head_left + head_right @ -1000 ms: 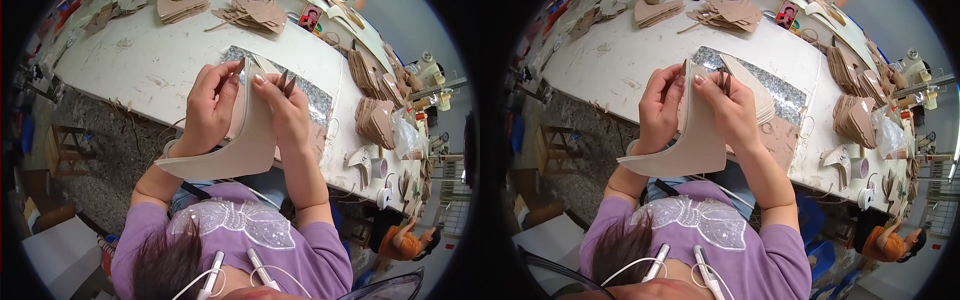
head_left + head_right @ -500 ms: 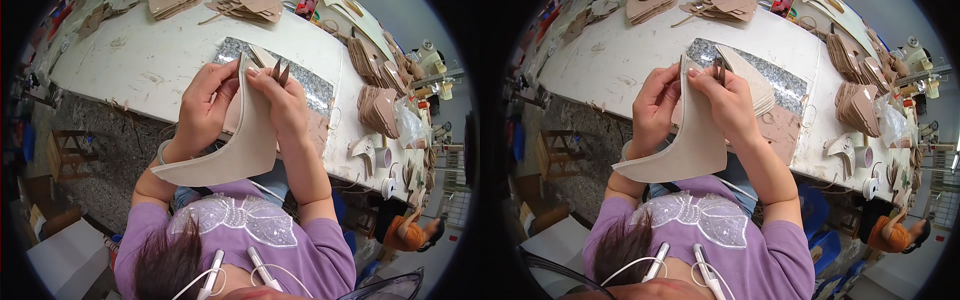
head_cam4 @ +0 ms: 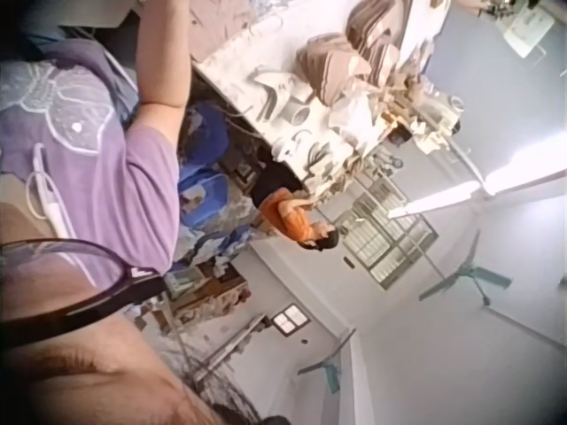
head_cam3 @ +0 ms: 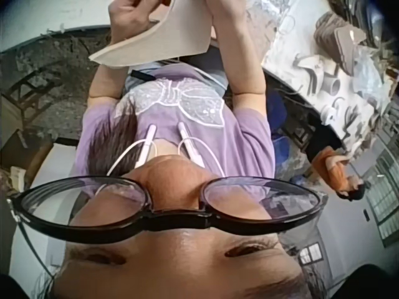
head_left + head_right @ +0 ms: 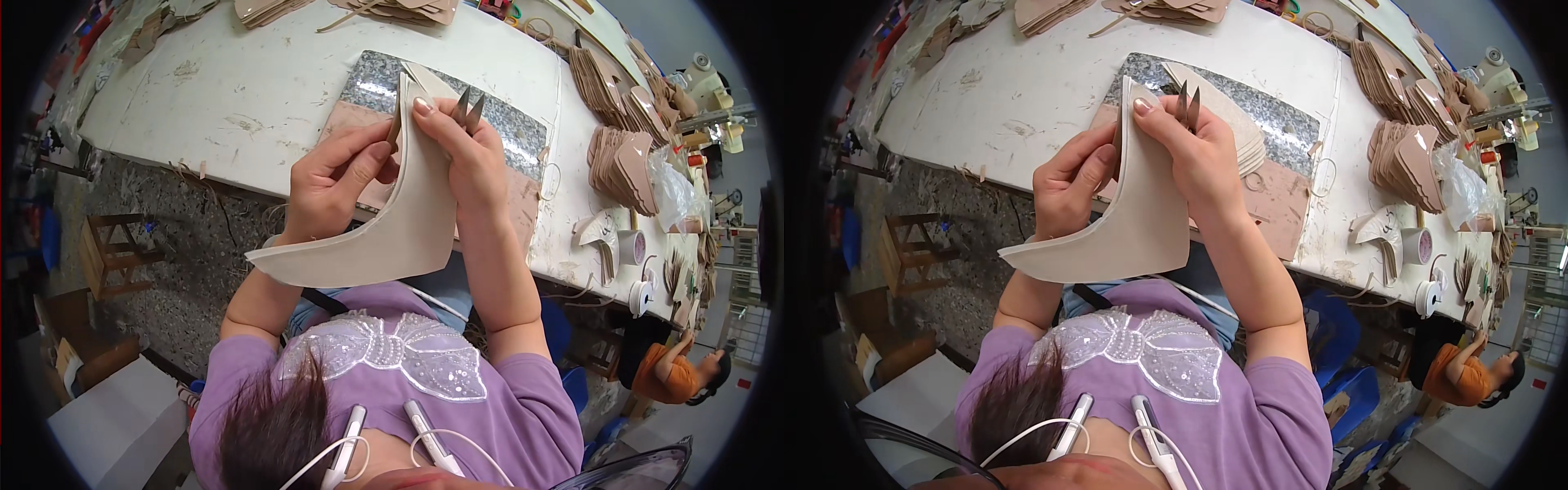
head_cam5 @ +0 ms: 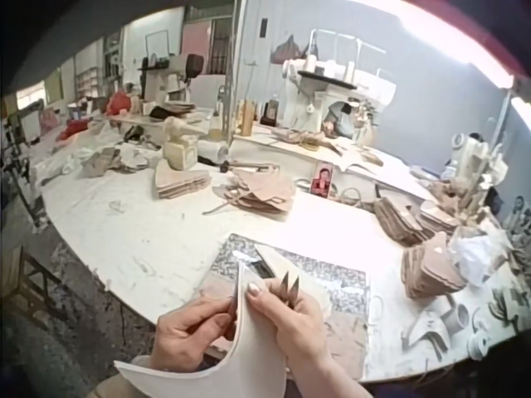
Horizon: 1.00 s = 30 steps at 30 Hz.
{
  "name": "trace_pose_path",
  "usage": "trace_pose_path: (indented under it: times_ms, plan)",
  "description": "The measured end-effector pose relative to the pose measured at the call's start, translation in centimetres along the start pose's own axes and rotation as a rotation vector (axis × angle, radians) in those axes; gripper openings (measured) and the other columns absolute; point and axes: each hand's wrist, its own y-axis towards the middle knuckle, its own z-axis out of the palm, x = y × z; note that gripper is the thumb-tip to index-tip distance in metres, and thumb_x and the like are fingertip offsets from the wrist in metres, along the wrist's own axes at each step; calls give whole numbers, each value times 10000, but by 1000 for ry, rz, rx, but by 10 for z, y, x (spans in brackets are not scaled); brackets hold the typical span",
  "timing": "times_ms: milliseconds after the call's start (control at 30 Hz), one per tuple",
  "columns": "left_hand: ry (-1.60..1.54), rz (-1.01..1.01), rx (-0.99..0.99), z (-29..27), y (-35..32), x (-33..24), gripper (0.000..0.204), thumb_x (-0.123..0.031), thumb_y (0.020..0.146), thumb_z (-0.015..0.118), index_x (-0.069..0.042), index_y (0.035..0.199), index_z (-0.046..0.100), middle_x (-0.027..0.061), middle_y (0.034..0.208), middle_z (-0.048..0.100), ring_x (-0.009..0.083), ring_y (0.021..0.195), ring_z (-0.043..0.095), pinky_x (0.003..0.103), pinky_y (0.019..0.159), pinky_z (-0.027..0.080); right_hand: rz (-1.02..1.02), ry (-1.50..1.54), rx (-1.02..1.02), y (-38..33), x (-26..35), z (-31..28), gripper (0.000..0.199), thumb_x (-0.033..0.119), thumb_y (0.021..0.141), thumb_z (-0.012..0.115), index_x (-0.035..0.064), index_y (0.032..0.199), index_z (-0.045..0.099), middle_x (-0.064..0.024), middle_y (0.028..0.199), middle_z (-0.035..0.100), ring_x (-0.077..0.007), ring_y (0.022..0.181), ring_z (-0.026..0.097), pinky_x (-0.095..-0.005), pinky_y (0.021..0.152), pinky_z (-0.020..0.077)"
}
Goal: The person applies adhesive strips along the curved edges of shoe components by hand, presses them into place, and trims the excess strip using snips.
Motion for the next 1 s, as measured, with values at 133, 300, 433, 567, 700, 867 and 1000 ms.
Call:
trace_pose_path:
  times_ms: [133,300,433,567,700,867,1000]
  plan:
    - [-50,-45,-16,2,0,2,246,-7,885,526,42,1121,576,86,945,606,114,761,586,220,659,489,-105,-15,37,4,-8,-5,164,189,827,640,35,831,584,-10,704,594,-50,586,543,-185,526,421]
    - [-122,-109,16,2,-4,-1,239,-28,891,527,37,1114,581,78,930,617,110,763,591,225,640,499,-131,-32,6,4,-12,-5,167,184,820,654,34,836,582,3,707,588,-38,601,530,-177,535,410]
    - [-149,-207,38,2,-6,-4,235,-53,896,530,40,1105,584,80,907,636,110,763,606,229,642,510,-178,-71,-33,5,-15,-5,176,187,816,662,32,830,580,17,697,574,-22,594,499,-171,523,389]
    - [-210,-271,33,2,-9,-6,236,-57,894,536,54,1096,583,92,900,644,117,773,618,235,665,521,-236,-145,-55,6,-17,-5,188,192,817,666,27,822,577,36,673,544,-6,576,450,-166,505,359]
    - [-204,-302,60,-2,-12,-7,242,-65,891,543,69,1089,579,108,897,647,128,774,626,241,682,527,-256,-141,-61,7,-18,-5,193,189,818,667,20,815,575,45,662,530,-1,573,429,-164,498,347]
    - [-212,-327,80,-7,-13,-8,250,-74,889,549,72,1090,578,110,885,648,131,765,627,241,669,524,-282,-215,-18,7,-18,-6,154,154,822,656,23,864,588,18,717,585,-14,612,506,-158,547,385]
    - [-193,-342,86,-8,-12,-10,237,-83,882,563,70,1060,593,101,867,650,122,741,623,232,642,516,-316,-248,-24,8,-19,-6,155,153,825,654,17,861,589,29,704,572,-6,612,486,-153,550,375]
